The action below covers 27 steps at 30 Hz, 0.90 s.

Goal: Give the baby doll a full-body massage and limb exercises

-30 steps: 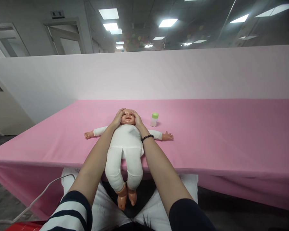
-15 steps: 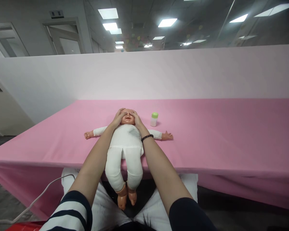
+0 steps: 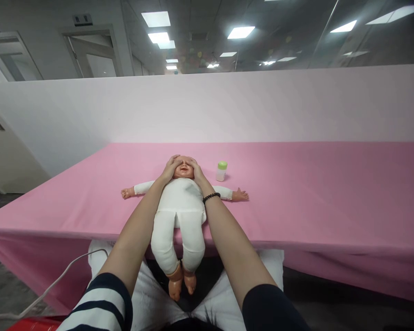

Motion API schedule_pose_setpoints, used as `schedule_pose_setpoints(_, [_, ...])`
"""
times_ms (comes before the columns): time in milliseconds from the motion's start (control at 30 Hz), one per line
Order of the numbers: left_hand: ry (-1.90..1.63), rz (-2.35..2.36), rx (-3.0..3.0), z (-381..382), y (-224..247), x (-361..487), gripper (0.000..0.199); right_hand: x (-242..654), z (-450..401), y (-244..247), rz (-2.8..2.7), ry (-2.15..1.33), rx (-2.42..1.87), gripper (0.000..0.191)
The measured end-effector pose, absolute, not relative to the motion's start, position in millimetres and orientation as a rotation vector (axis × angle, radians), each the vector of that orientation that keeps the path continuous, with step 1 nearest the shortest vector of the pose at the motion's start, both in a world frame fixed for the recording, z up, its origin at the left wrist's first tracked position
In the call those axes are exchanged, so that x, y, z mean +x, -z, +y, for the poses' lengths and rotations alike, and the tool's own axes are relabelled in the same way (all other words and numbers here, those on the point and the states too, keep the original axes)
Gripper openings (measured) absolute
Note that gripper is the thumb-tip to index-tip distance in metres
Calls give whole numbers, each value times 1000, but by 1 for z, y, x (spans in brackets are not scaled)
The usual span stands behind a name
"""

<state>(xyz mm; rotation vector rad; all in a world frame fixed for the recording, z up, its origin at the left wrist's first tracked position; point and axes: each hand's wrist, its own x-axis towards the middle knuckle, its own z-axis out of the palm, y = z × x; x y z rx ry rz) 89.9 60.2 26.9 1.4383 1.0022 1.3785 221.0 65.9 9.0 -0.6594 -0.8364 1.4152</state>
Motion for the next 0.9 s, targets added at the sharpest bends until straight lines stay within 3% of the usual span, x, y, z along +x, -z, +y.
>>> schedule_pose_setpoints(167, [-1360, 986, 1423, 55, -28, 90, 59, 222, 66, -6, -872, -1436, -664, 50])
schedule_pose_setpoints(667, [-1373, 1049, 1388, 55, -33, 92, 45, 222, 77, -3, -779, -1436, -632, 36])
schedule_pose_setpoints(900, [-1382, 988, 1412, 57, -29, 90, 58, 222, 70, -4, -870, -1424, -661, 47])
